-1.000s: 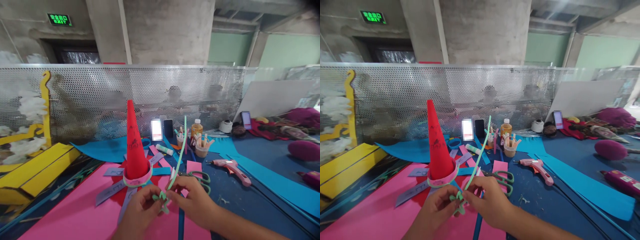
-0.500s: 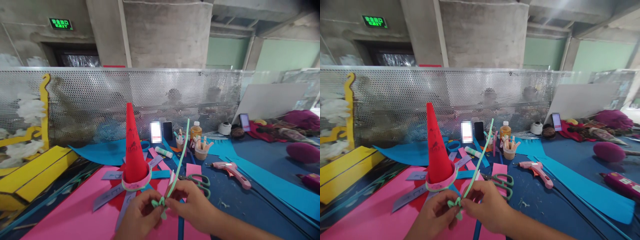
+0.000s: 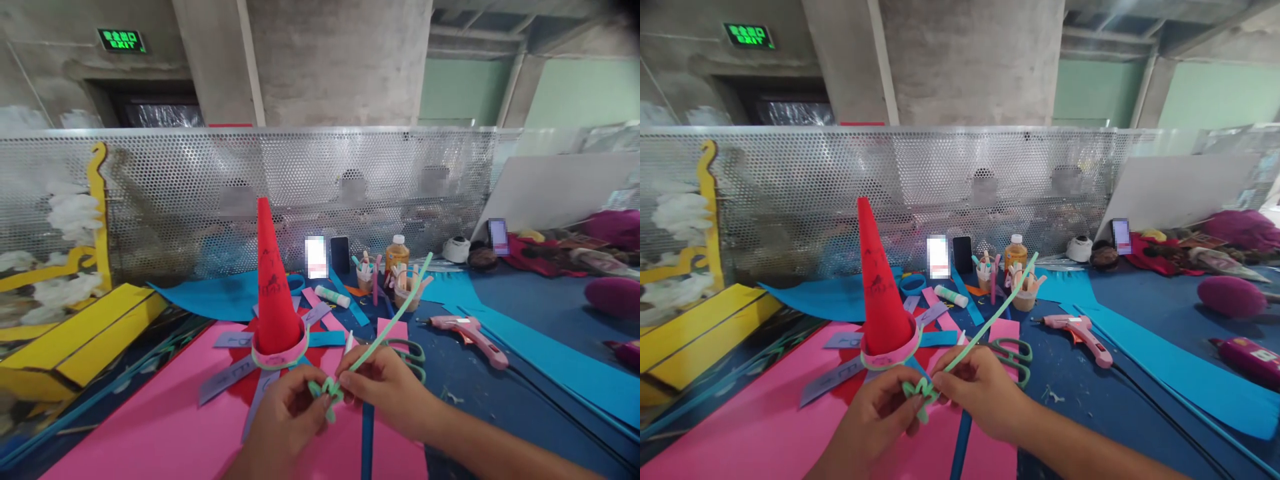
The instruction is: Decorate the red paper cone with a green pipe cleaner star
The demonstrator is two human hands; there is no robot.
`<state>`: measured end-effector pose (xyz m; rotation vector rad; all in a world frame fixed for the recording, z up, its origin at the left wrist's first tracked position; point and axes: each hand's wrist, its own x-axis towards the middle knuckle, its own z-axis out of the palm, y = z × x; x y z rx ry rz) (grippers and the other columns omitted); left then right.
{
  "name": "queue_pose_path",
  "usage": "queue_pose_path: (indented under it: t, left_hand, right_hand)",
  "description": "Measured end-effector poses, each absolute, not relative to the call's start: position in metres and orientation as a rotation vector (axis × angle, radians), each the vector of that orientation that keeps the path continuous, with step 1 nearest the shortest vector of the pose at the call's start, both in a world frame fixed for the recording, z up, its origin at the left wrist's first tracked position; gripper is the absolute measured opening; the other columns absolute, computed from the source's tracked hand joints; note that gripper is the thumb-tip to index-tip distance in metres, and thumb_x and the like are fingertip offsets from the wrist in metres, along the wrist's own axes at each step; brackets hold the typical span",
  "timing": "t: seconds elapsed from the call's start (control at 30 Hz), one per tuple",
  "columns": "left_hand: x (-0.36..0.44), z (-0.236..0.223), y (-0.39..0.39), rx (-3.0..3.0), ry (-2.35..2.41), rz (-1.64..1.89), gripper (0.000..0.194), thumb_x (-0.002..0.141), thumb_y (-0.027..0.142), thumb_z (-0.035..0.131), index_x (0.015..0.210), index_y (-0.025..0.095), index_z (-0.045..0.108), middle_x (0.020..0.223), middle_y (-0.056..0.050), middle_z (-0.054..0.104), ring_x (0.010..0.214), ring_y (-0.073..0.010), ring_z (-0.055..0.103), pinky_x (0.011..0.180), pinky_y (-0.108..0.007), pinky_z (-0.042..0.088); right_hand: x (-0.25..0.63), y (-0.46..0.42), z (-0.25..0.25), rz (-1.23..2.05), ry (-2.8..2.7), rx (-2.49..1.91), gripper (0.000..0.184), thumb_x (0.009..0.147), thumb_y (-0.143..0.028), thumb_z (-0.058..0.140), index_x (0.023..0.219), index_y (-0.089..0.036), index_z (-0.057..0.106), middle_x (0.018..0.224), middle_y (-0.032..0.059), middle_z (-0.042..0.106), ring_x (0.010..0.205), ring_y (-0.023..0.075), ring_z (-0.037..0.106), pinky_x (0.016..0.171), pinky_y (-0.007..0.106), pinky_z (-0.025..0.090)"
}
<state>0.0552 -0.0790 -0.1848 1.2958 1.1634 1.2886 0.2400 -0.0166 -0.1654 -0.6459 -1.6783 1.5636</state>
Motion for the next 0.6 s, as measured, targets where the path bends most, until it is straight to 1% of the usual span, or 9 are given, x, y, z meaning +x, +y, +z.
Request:
queue_pose_path:
  t: [0.13, 0.3, 0.47, 0.6]
  left_hand:
    - [0.057, -0.176, -0.082, 1.3, 1.161, 1.289, 0.035, 0.069, 0.042, 0.086, 0.089, 0.016, 0.071, 0.062, -0.001, 0.066, 0.054, -0.0134, 0.059, 0.053, -0.022, 0.046]
    - [0.058, -0.168, -0.084, 1.284, 1.164, 1.272, 0.031, 0.07, 0.04, 0.084, 0.087, 0.017, 0.072, 0.062, -0.001, 0.067, 0.056, -0.015, 0.061, 0.057, -0.025, 0.049]
    - [0.06, -0.164, -0.084, 1.249, 1.208, 1.267, 0.026, 0.07, 0.038, 0.082, 0.082, 0.017, 0.073, 0.061, 0.0, 0.068, 0.054, -0.0144, 0.062, 0.057, -0.025, 0.048]
    - [0.059, -0.166, -0.083, 1.243, 1.18, 1.264, 0.027, 0.068, 0.037, 0.083, 0.082, 0.017, 0.071, 0.061, -0.001, 0.069, 0.054, -0.0142, 0.062, 0.056, -0.024, 0.049]
  right_hand:
    - [0.241, -0.016, -0.165, 1.566, -1.639, -0.64, 0.041, 0.082, -0.055, 0.077, 0.082, -0.015, 0.069, 0.066, -0.0003, 0.064, 0.06, 0.0118, 0.06, 0.056, 0.023, 0.046]
    - [0.242, -0.018, -0.165, 1.541, -1.679, -0.623, 0.035, 0.085, -0.05, 0.075, 0.083, -0.015, 0.071, 0.068, -0.0001, 0.065, 0.061, 0.0115, 0.06, 0.056, 0.023, 0.047]
    - [0.241, -0.022, -0.162, 1.527, -1.686, -0.723, 0.031, 0.075, -0.041, 0.085, 0.081, -0.015, 0.071, 0.069, -0.0007, 0.064, 0.06, 0.0107, 0.056, 0.054, 0.022, 0.044]
    - [0.24, -0.022, -0.158, 1.494, -1.686, -0.736, 0.03, 0.075, -0.04, 0.084, 0.079, -0.015, 0.068, 0.069, -0.0012, 0.063, 0.061, 0.0111, 0.056, 0.056, 0.024, 0.044]
